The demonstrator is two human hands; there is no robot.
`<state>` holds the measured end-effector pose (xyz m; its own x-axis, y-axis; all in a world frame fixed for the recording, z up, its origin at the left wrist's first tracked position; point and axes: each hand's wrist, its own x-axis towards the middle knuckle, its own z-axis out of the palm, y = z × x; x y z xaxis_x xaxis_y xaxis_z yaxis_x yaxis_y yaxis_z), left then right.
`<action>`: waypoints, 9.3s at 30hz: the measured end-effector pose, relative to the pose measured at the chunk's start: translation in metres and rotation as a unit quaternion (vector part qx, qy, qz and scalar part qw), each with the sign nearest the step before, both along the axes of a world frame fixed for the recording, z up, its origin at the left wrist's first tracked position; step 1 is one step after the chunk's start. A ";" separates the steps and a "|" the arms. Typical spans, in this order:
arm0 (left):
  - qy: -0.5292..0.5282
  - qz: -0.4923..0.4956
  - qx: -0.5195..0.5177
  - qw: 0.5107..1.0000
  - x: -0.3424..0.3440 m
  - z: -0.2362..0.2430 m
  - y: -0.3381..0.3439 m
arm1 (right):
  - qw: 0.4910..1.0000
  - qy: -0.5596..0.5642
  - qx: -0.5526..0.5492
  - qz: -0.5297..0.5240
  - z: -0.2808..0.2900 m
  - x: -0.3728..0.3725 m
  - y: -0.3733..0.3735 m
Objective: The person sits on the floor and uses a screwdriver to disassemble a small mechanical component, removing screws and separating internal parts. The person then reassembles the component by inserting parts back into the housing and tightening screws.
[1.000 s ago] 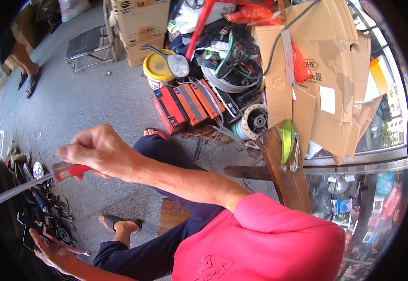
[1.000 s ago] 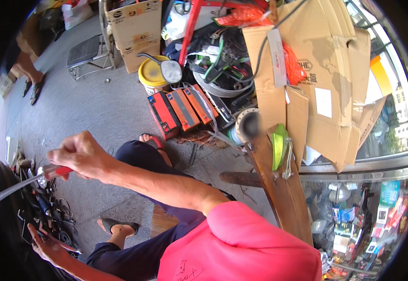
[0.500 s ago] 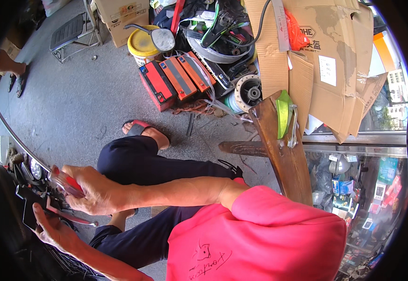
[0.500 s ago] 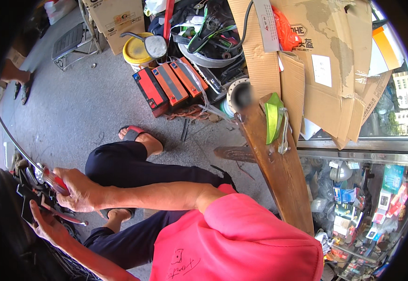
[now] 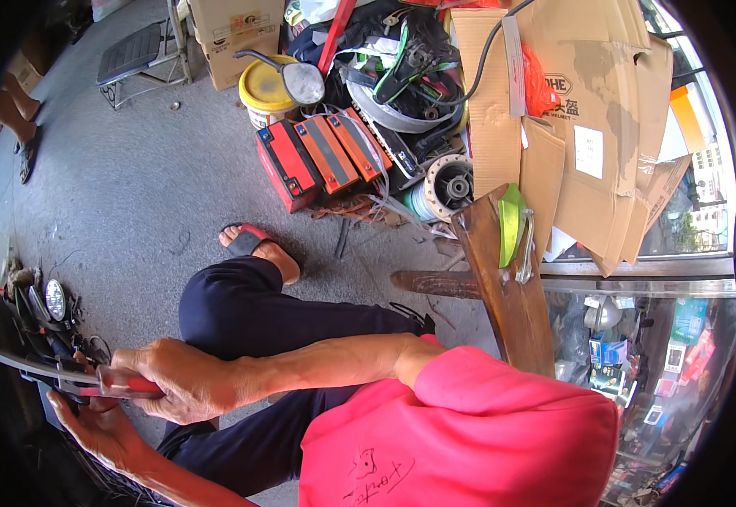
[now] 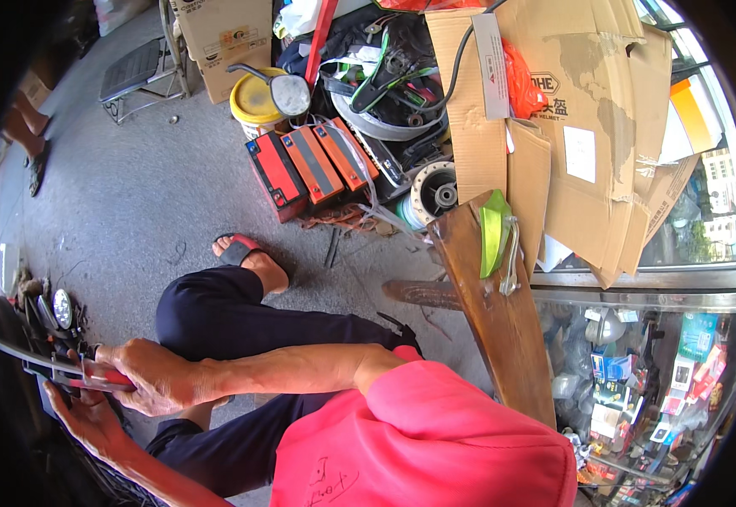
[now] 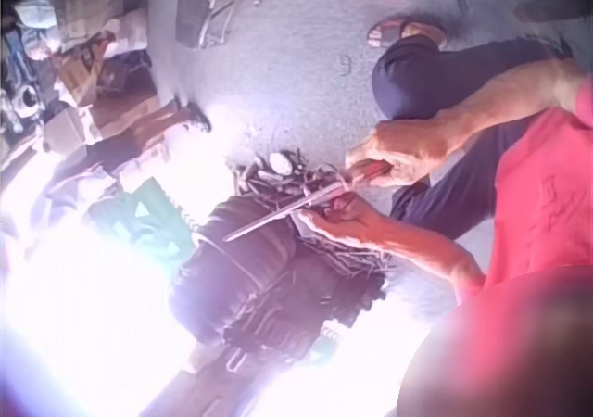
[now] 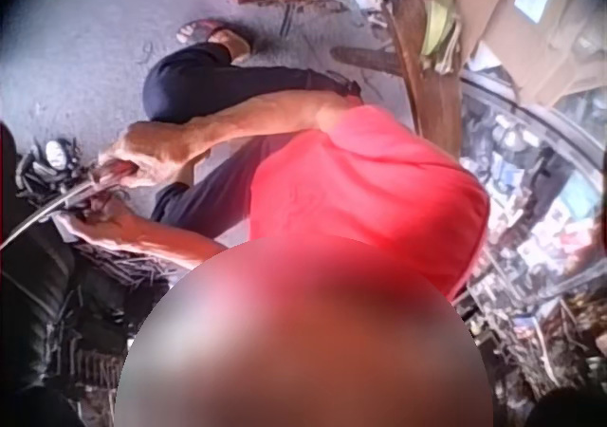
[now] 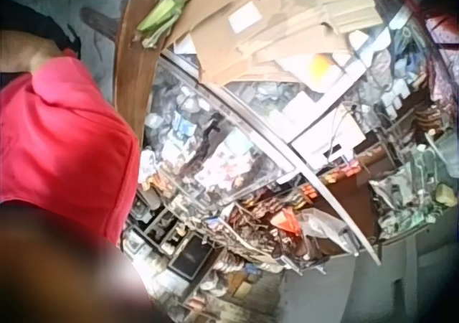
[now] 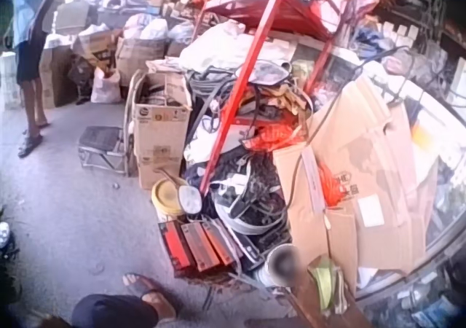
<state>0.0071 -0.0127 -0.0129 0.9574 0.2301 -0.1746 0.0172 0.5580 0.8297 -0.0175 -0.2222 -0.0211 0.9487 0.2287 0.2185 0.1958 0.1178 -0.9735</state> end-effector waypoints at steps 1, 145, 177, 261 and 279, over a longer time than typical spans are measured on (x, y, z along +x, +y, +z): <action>-0.011 -0.019 -0.031 0.999 -0.004 0.000 0.005 | 0.999 0.006 0.024 0.021 0.007 0.002 -0.003; -0.212 -0.137 -0.487 0.836 -0.045 0.020 0.025 | 0.965 -0.193 -0.081 0.160 0.101 0.029 -0.108; 0.074 -0.070 -0.240 0.965 -0.044 -0.015 0.029 | 0.927 0.026 -0.230 -0.295 0.057 -0.019 -0.218; 0.288 -0.039 -0.053 0.955 0.047 0.005 -0.094 | 0.643 0.268 -0.704 -0.139 -0.217 0.207 -0.269; 0.271 -0.081 -0.044 0.958 0.047 -0.004 -0.091 | 0.646 0.260 -0.703 -0.144 -0.215 0.208 -0.268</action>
<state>0.0539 -0.1032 -0.0167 0.7432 0.0476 -0.6674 0.5239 0.5790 0.6247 0.1909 -0.4904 -0.2362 0.8573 -0.3492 -0.3782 -0.3849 -0.9227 -0.0206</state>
